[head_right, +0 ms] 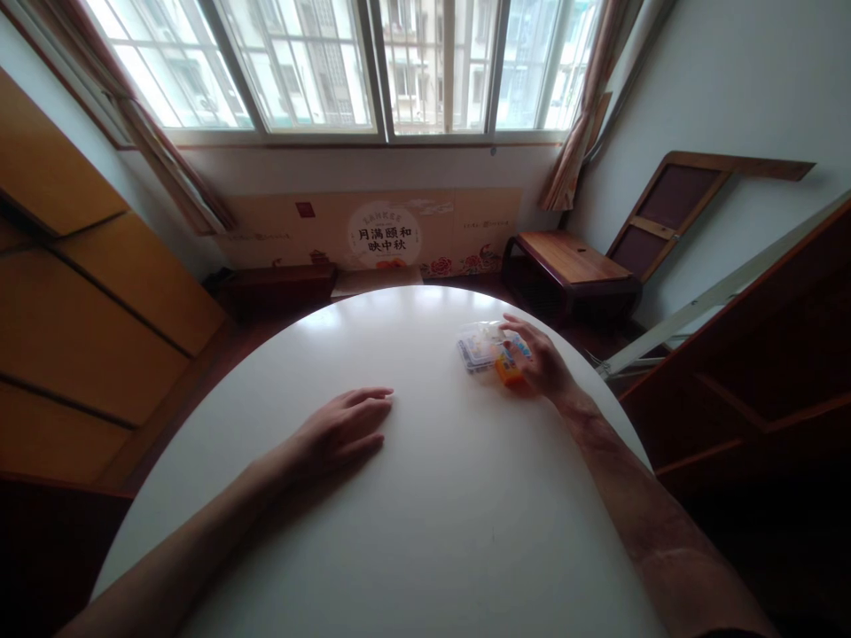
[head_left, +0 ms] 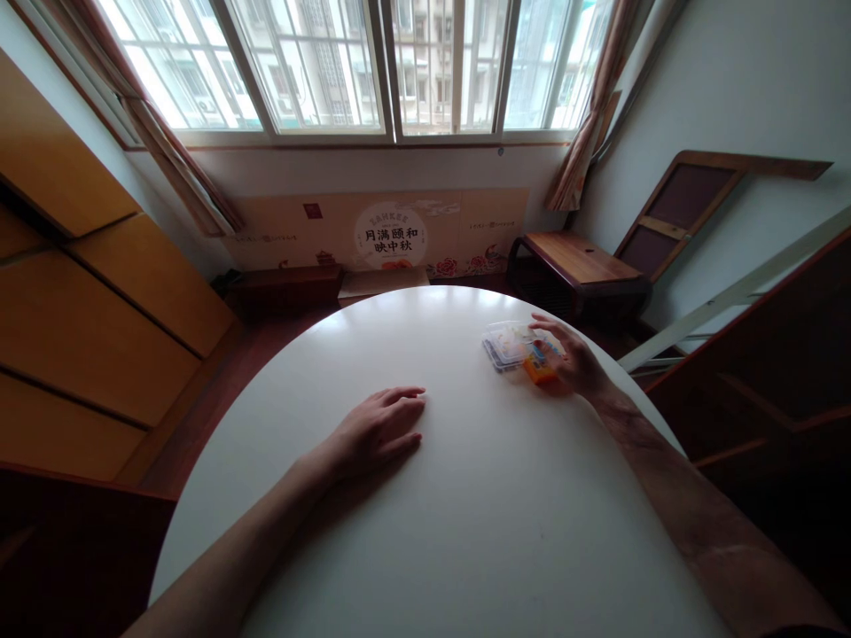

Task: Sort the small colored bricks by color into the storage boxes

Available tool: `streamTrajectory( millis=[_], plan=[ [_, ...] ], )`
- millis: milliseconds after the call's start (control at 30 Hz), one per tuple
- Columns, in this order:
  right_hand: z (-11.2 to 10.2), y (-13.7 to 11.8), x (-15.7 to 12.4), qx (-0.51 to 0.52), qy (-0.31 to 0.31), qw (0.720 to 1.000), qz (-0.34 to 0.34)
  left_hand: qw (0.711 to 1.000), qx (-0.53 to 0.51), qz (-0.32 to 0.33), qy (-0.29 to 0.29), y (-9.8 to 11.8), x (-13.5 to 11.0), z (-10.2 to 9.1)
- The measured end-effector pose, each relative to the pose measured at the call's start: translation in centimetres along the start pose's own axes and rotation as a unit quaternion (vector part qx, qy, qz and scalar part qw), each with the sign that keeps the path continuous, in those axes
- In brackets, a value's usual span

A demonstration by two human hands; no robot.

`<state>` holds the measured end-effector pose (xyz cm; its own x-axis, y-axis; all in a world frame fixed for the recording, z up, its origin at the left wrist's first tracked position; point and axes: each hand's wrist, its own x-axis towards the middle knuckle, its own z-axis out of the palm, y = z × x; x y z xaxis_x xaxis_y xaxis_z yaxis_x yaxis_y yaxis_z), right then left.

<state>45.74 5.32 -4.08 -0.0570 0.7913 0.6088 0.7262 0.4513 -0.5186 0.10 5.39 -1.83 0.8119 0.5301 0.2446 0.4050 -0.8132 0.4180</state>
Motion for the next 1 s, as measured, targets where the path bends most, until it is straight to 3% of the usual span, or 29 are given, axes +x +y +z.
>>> streamTrajectory(
  millis=[233, 433, 533, 700, 833, 1000],
  plan=[
    [-0.7, -2.0, 0.3, -0.039, 0.061, 0.997, -0.023, 1.000, 0.024, -0.002, 0.012, 0.0, 0.2, -0.1],
    [-1.0, -6.7, 0.8, -0.067, 0.106, 0.988, -0.088, 0.997, 0.065, 0.000, 0.033, 0.0, 0.2, 0.0],
    [-0.3, -9.7, 1.1, -0.059, 0.038, 0.989, -0.132, 0.997, 0.073, -0.019, 0.026, 0.9, 0.0, -0.4],
    [2.0, -13.5, 0.2, -0.047, -0.147, 0.974, -0.169, 0.995, 0.095, -0.037, 0.000, 3.3, -0.4, -0.8],
    [3.3, -14.4, -2.6, -0.037, -0.231, 0.960, -0.156, 0.992, 0.122, -0.032, 0.000, 4.7, -0.8, -0.2],
    [3.4, -14.0, -5.8, -0.038, -0.276, 0.953, -0.119, 0.990, 0.135, -0.032, 0.011, 5.1, -1.0, 1.3]
  ],
)
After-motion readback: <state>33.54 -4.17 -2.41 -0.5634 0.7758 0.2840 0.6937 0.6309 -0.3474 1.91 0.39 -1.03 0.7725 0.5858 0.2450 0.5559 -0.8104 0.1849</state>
